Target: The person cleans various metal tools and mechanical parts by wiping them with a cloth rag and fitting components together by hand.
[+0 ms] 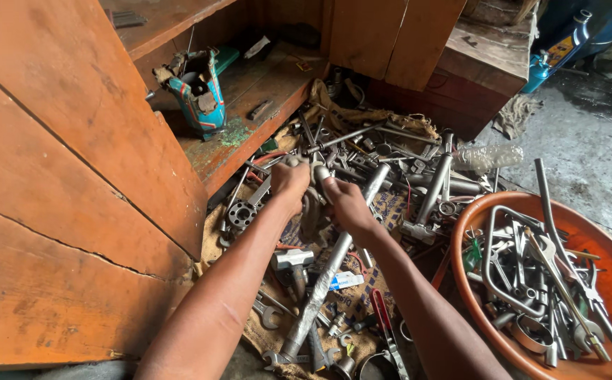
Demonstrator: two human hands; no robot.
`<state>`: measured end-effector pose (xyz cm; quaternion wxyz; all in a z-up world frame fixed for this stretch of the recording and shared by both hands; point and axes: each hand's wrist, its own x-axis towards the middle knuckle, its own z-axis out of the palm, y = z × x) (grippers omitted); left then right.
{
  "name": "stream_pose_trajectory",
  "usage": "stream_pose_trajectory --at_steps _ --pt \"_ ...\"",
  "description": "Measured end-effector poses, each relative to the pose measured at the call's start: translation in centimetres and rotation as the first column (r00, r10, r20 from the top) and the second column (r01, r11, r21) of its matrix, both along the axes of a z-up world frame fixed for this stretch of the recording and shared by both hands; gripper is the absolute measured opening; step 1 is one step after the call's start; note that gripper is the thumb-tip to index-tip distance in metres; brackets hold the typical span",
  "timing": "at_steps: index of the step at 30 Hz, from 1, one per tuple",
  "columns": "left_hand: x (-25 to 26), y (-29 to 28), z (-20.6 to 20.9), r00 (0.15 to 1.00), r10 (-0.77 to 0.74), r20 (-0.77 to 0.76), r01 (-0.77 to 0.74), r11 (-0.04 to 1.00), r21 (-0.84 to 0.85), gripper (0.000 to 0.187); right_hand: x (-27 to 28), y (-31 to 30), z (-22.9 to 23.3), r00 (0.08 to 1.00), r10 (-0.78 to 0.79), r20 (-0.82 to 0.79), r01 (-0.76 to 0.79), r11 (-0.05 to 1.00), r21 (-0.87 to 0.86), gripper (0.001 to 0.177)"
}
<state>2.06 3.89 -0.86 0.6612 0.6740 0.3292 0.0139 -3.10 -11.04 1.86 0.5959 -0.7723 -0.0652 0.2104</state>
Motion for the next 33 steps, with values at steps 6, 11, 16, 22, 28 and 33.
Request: stream_pose_trajectory --at_steps 6,11,16,22,28,33 --pt "-1.1 3.1 1.8 0.996 0.084 -0.022 -0.084 0.996 -0.019 0.018 1.4 -2.8 -0.8 0.911 -0.083 -0.405 0.244 0.899 0.364 0.044" --pt "0.7 2.0 -2.9 0.923 -0.385 0.026 0.386 0.921 -0.055 0.051 0.7 -2.4 0.9 0.927 -0.073 -0.367 0.212 0.912 0.353 0.054" --pt "0.9 -0.2 -2.9 0.893 -0.411 0.18 0.409 0.911 0.054 0.085 0.2 -0.2 1.0 0.939 -0.226 -0.26 0.304 0.899 0.316 0.046" --pt "-0.4 -1.4 -1.5 0.898 -0.37 0.24 0.429 0.857 -0.286 0.069 0.4 0.0 2.2 0.959 -0.284 0.01 0.28 0.95 0.141 0.028" --pt "-2.6 0.3 2.5 0.943 -0.286 0.168 0.313 0.594 -0.742 0.075 1.7 -2.1 4.6 0.929 -0.172 0.327 0.192 0.981 -0.029 0.035" --pt "0.1 0.3 0.0 0.902 -0.319 0.29 0.425 0.547 -0.721 0.058 2.9 -1.9 0.4 0.963 -0.265 0.055 0.264 0.964 0.019 0.035"
